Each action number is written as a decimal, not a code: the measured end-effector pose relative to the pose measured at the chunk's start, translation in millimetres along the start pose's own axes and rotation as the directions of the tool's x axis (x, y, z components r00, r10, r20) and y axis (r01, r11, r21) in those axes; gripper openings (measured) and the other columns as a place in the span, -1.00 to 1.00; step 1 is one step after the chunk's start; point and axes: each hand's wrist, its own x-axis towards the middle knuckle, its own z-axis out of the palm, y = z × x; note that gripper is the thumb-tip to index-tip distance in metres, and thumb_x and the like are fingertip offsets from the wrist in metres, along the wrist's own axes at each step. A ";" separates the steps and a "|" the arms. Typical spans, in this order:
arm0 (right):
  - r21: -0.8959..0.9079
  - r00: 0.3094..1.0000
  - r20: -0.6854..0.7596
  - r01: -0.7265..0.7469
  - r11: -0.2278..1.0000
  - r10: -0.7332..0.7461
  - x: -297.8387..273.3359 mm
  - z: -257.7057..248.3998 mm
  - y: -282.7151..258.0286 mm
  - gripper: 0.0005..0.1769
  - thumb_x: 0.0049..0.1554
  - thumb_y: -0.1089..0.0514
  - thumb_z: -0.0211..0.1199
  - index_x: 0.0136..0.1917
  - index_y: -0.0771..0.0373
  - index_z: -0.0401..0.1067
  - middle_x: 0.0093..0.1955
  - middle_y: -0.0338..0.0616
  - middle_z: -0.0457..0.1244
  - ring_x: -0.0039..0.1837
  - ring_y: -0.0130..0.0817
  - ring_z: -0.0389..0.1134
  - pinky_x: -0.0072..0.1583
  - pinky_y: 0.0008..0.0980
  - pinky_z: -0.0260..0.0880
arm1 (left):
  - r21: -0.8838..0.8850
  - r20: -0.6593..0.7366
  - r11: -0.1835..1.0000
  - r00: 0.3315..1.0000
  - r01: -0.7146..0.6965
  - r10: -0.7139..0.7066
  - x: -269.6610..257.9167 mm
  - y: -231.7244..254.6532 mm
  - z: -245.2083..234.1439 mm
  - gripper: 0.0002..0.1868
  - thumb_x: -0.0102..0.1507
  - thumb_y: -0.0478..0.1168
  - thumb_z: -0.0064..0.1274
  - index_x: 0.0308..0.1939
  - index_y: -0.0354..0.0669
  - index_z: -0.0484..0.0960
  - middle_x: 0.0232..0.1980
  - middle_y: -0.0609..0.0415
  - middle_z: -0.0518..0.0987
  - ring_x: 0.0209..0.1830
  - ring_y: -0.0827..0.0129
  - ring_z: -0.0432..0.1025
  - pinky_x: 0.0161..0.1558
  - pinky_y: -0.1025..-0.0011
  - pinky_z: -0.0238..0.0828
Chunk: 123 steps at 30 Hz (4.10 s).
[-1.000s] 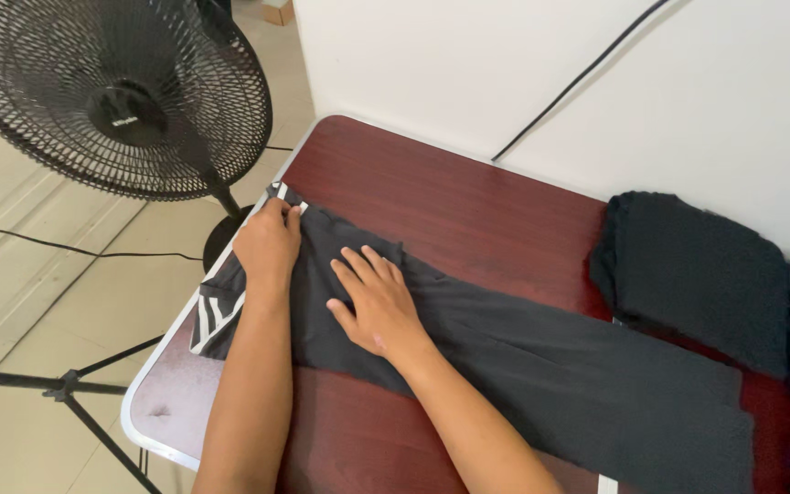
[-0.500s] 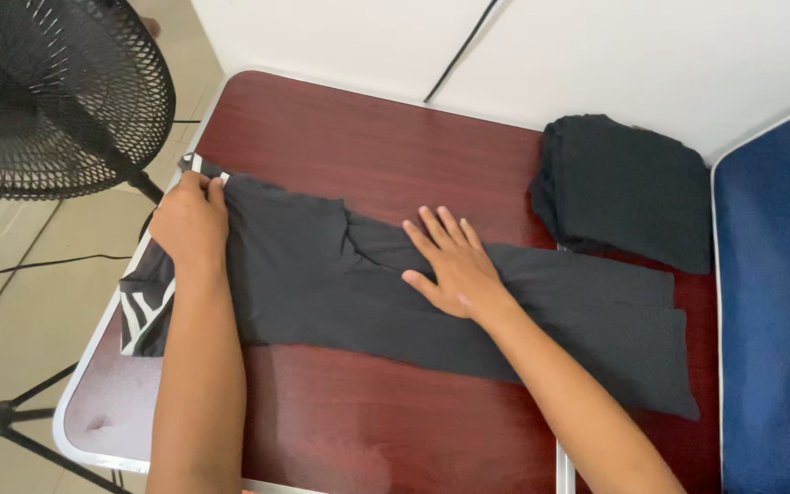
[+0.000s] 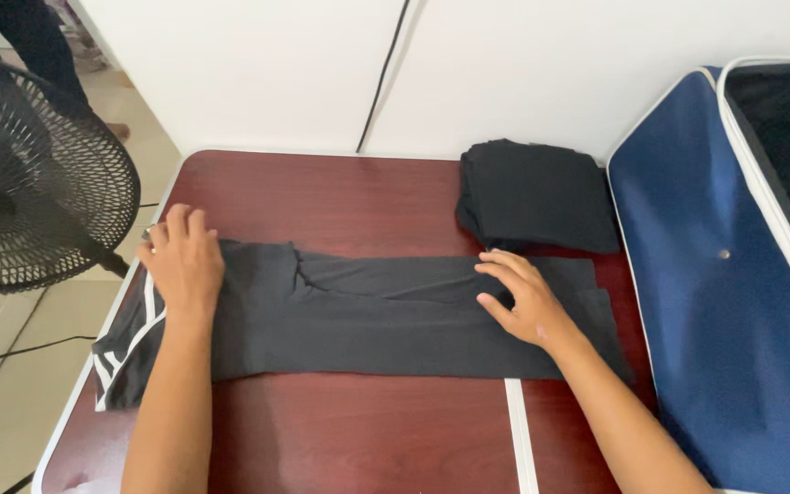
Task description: The person folds a dark gray t-shirt on a wooden table. They smooth the shirt, fold the sides inward, fold the bottom up, and then fold the shirt in half to create a compact rectangle.
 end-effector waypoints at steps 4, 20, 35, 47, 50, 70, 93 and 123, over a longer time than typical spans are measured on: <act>-0.151 0.990 0.064 -0.114 0.982 0.125 -15.1 -25.9 11.3 -0.70 0.07 0.07 0.36 0.06 0.20 0.55 0.09 -0.16 0.38 0.19 -0.16 0.35 0.30 -0.16 0.31 | -0.649 0.117 0.759 0.977 -0.059 0.176 14.0 88.2 -42.4 -0.85 0.25 -0.19 0.17 -0.12 -0.10 0.68 -0.05 0.03 0.64 -0.02 0.03 0.46 -0.05 0.03 0.30; -0.474 0.655 0.100 -0.631 0.614 0.749 -34.2 -68.4 7.8 -0.63 0.05 -0.16 0.43 -0.04 0.13 0.55 0.01 -0.24 0.39 0.08 -0.23 0.44 0.13 -0.17 0.43 | -0.901 0.082 0.389 0.805 -0.192 0.588 -34.2 256.5 -61.0 -0.89 0.20 -0.12 0.21 -0.26 0.00 0.75 -0.20 0.23 0.60 -0.19 0.26 0.43 -0.15 0.23 0.33; -0.205 0.850 0.182 -0.459 0.864 0.495 -38.4 -62.3 28.2 -0.69 -0.03 0.05 0.49 -0.01 0.13 0.59 0.17 -0.27 0.31 0.27 -0.21 0.30 0.35 -0.15 0.25 | -0.887 -0.039 0.405 0.910 -0.222 0.413 -32.7 255.3 -78.2 -0.95 0.28 -0.20 0.17 -0.26 -0.04 0.67 -0.22 0.21 0.57 -0.28 0.27 0.44 -0.23 0.26 0.28; -0.242 0.833 0.161 -0.486 0.840 0.529 -32.2 -60.4 19.9 -0.91 0.05 0.14 0.40 -0.18 0.18 0.59 0.04 -0.28 0.40 0.18 -0.27 0.37 0.26 -0.22 0.38 | -0.808 -0.178 0.473 0.910 -0.352 0.374 -33.4 254.9 -76.6 -0.95 0.24 -0.17 0.25 -0.27 0.00 0.74 -0.18 0.29 0.60 -0.27 0.37 0.42 -0.13 0.31 0.24; -0.217 0.875 0.121 -0.437 0.873 0.468 -33.5 -67.8 15.5 -0.88 0.10 0.14 0.38 -0.14 0.21 0.52 0.00 -0.22 0.40 0.15 -0.24 0.38 0.22 -0.22 0.39 | -0.818 -0.157 0.471 0.916 -0.330 0.369 -33.4 255.4 -76.8 -0.97 0.26 -0.19 0.22 -0.27 -0.01 0.71 -0.20 0.28 0.60 -0.27 0.37 0.43 -0.13 0.31 0.24; -0.043 0.838 -0.230 -0.516 0.855 0.494 -49.1 -50.0 72.5 -0.80 0.19 0.08 0.38 0.01 0.22 0.51 -0.49 -0.23 0.14 -0.40 -0.30 0.18 -0.21 -0.24 0.25 | -0.877 0.056 0.466 0.937 -0.119 0.344 -37.9 258.2 -66.3 -0.91 0.30 -0.17 0.15 -0.26 -0.05 0.61 -0.36 0.15 0.52 -0.41 0.25 0.48 -0.34 0.27 0.35; -0.462 0.786 0.181 -0.463 0.757 0.591 -46.5 -8.3 59.9 -0.08 0.23 -0.38 -0.09 0.63 0.19 -0.11 0.71 -0.08 -0.27 0.71 -0.10 -0.43 0.57 0.15 -0.56 | -0.389 0.664 0.912 0.727 0.134 0.176 -25.2 77.6 -31.2 -0.17 0.23 0.24 0.04 0.51 0.06 0.23 0.61 -0.02 0.07 0.63 -0.05 -0.17 0.39 -0.32 -0.23; -0.347 0.746 -0.193 -0.660 0.667 0.637 -59.7 -7.5 96.0 -0.11 0.32 -0.16 -0.11 0.60 0.62 -0.11 0.68 0.44 -0.22 0.69 0.19 -0.25 0.57 0.11 -0.32 | -0.480 0.602 0.870 0.764 0.113 0.233 -42.0 87.9 -8.5 -0.09 0.26 0.37 -0.16 0.58 0.02 0.13 0.66 -0.02 -0.02 0.65 -0.09 -0.25 0.47 -0.27 -0.39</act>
